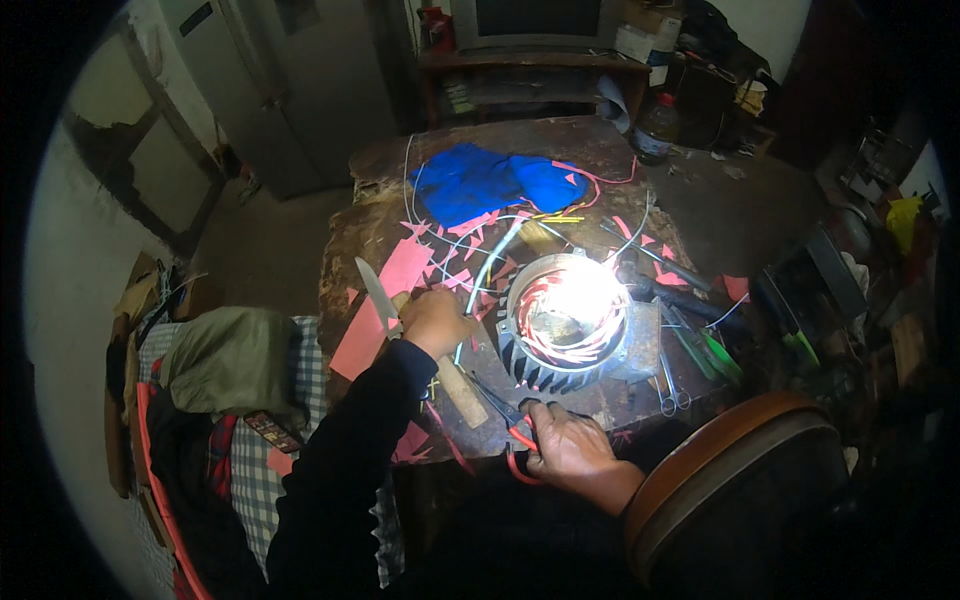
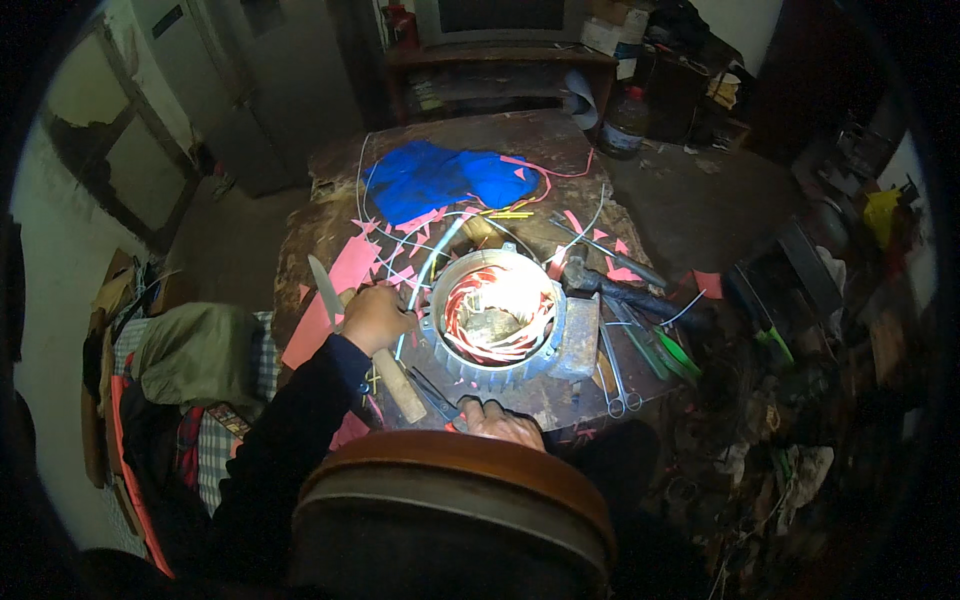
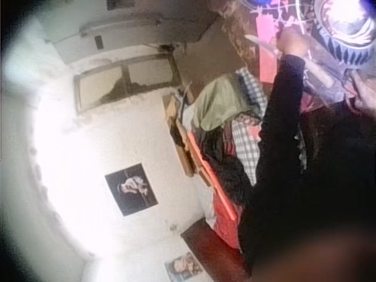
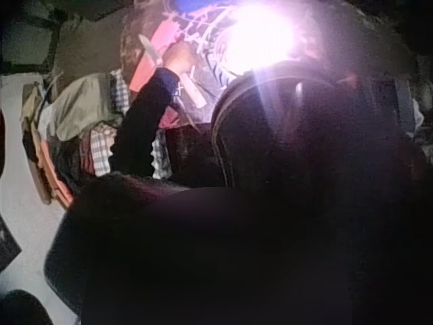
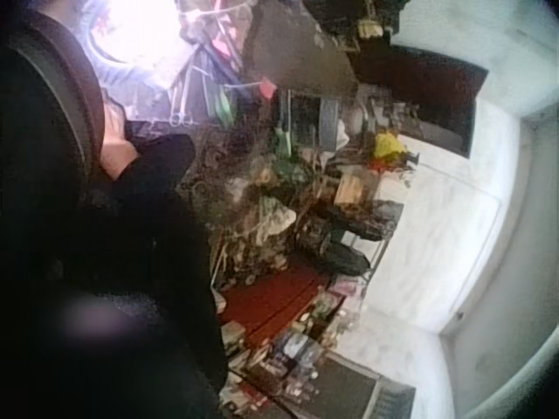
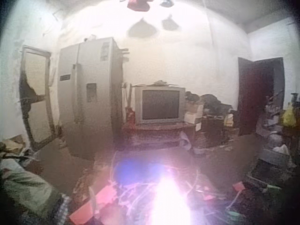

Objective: The person works on a circular electrical component with copper windings, using a small tool to adjust wires and a soldering iron to make connections. They move the component between two work surfaces and continue manipulating the wiring.

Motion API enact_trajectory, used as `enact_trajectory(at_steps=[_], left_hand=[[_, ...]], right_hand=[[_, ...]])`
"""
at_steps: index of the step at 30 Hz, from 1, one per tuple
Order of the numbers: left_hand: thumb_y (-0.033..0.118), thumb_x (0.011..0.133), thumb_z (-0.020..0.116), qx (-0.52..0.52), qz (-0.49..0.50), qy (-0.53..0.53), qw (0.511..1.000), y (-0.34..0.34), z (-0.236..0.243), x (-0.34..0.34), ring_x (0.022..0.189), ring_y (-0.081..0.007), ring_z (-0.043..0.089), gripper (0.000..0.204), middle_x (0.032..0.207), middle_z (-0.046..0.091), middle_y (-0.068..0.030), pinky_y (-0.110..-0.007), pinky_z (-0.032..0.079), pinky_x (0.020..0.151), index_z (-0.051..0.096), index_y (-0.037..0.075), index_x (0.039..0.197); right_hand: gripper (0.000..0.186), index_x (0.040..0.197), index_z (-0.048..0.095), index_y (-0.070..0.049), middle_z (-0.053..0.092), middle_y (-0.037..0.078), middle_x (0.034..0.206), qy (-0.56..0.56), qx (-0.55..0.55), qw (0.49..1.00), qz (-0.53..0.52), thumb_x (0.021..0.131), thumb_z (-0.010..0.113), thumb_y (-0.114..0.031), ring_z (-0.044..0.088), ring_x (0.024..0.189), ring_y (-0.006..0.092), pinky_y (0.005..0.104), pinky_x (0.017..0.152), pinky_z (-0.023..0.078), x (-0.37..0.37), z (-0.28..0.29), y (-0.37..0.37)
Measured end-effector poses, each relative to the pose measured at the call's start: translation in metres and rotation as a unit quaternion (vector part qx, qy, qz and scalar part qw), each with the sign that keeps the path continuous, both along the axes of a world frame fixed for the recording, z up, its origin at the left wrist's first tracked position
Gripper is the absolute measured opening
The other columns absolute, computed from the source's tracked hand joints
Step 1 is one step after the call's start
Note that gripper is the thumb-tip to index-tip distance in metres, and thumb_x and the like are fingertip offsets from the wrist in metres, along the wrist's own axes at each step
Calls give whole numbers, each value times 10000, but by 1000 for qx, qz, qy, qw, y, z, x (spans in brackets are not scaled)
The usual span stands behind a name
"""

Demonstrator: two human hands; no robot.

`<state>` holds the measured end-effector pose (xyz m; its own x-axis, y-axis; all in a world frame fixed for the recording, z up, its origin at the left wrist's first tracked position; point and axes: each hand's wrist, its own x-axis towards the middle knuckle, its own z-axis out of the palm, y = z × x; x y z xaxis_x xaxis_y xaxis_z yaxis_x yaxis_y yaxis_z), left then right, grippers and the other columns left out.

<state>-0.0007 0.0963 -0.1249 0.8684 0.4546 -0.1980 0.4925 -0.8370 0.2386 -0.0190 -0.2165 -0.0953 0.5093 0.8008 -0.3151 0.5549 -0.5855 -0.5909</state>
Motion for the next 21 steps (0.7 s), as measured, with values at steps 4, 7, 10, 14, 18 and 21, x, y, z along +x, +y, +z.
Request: enact_trajectory(at_steps=[4,7,10,14,18,21], left_hand=[[408,942,729,-111,-5,-115,987,19,1,-7,927,-447,797,412,1014,831,-218,-557,613,839,809,4,920],[264,1070,637,-349,41,-187,917,19,5,-26,714,-298,765,313,877,754,-154,-419,585,641,708,-40,1096],[141,1130,571,-456,50,-205,865,11,16,-51,642,-165,703,253,849,658,-83,-313,530,560,611,-63,1274],[88,1107,609,-572,102,-185,793,-10,27,-81,736,-194,768,293,1031,745,-138,-284,545,580,607,-65,1358],[81,1137,608,-626,112,-140,759,-24,34,-108,915,-267,844,312,1201,788,-210,-297,613,634,580,-59,1414],[95,1183,573,-670,121,-117,723,-28,35,-117,940,-294,850,296,1229,784,-229,-313,631,638,552,-60,1435]], right_hand=[[558,1465,559,-34,743,330,1237,20,39,999,-12,969,747,-209,746,1140,499,571,996,586,-3,5,-4],[527,1476,552,-27,750,318,1258,44,108,993,-22,1010,724,-203,742,1138,518,568,999,587,-6,12,-6],[580,1495,537,-16,757,325,1213,130,76,988,-16,1031,764,-280,742,1124,538,562,989,587,0,17,-3],[628,1446,560,11,761,333,1131,219,-7,976,-17,1051,804,-411,755,1096,526,541,960,587,12,18,9],[603,1335,604,38,755,302,1018,151,-15,988,-20,1062,806,-460,765,1001,493,526,905,596,9,23,17],[570,1298,577,47,759,294,929,133,44,990,10,1084,765,-447,773,889,505,559,801,593,11,28,26]])
